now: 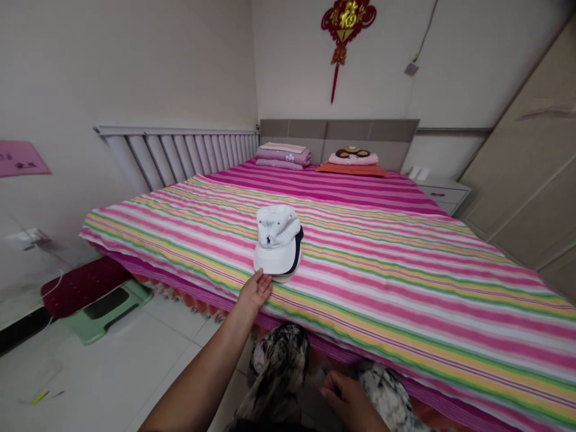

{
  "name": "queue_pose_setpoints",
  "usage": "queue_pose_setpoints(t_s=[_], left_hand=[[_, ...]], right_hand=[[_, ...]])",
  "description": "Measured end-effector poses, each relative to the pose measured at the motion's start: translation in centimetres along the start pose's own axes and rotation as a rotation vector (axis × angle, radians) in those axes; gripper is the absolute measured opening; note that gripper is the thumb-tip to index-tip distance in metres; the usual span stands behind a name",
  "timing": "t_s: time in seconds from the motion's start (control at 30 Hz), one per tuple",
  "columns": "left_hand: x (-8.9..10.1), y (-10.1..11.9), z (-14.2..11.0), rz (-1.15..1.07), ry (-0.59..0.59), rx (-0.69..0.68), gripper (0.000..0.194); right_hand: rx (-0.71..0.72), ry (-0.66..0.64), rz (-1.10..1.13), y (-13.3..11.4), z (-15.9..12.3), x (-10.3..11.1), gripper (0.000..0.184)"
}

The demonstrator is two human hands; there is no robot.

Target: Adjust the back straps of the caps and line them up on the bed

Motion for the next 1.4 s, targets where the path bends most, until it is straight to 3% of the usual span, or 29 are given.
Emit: queue_pose_setpoints(t_s=[0.37, 0.77, 0.93, 1.07, 1.1, 1.17, 1.23, 1.4], left_hand=[[-3.6, 1.3, -1.7, -0.164, -0.226, -0.02, 0.016], [-5.0, 1.6, -3.0, -0.227, -0.548, -0.077, 0.026], [-2.4, -0.5, -3.9, -0.098, -0.793, -0.002, 0.035], [2.0, -5.1, -5.1, 0.056, -0.908, 0.24, 0.037], [3.1, -6.5, -5.5, 0.1, -0.916, 0.309, 0.039], [5.0, -8.7, -6.4, 0.171, -0.933, 0.42, 0.041], [6.3, -10.3, -7.1, 0.225, -0.954, 0.484, 0.042], [7.2, -11.4, -7.1, 0.309, -0.984, 0.568, 0.042]], right_hand=[[-0.01, -0.007, 0.038, 0.3, 0.1, -0.4, 0.013], [0.0, -0.052, 0.119, 0.7, 0.0, -1.4, 0.016], [-0.025, -0.019, 0.437, 0.3, 0.3, -0.3, 0.033], [-0.068, 0.223, 0.89, -1.0, 0.6, 4.6, 0.04], [-0.025, 0.261, 1.009, -1.6, 0.6, 6.0, 0.044], [0.088, 0.25, 1.205, -2.9, 0.8, 8.3, 0.052], [0.116, 0.256, 1.308, -3.6, 0.8, 9.8, 0.049], [0.09, 0.275, 1.421, -3.7, 0.3, 9.4, 0.045]])
Point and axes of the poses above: each hand's wrist, its own z-axis towards the middle knuckle, its own x-axis out of the back of the hand, y = z × x, the point moved 5 cm from there along z, towards the middle knuckle, and after that the axes turned 14 degrees about -z, right-handed, at the moved point
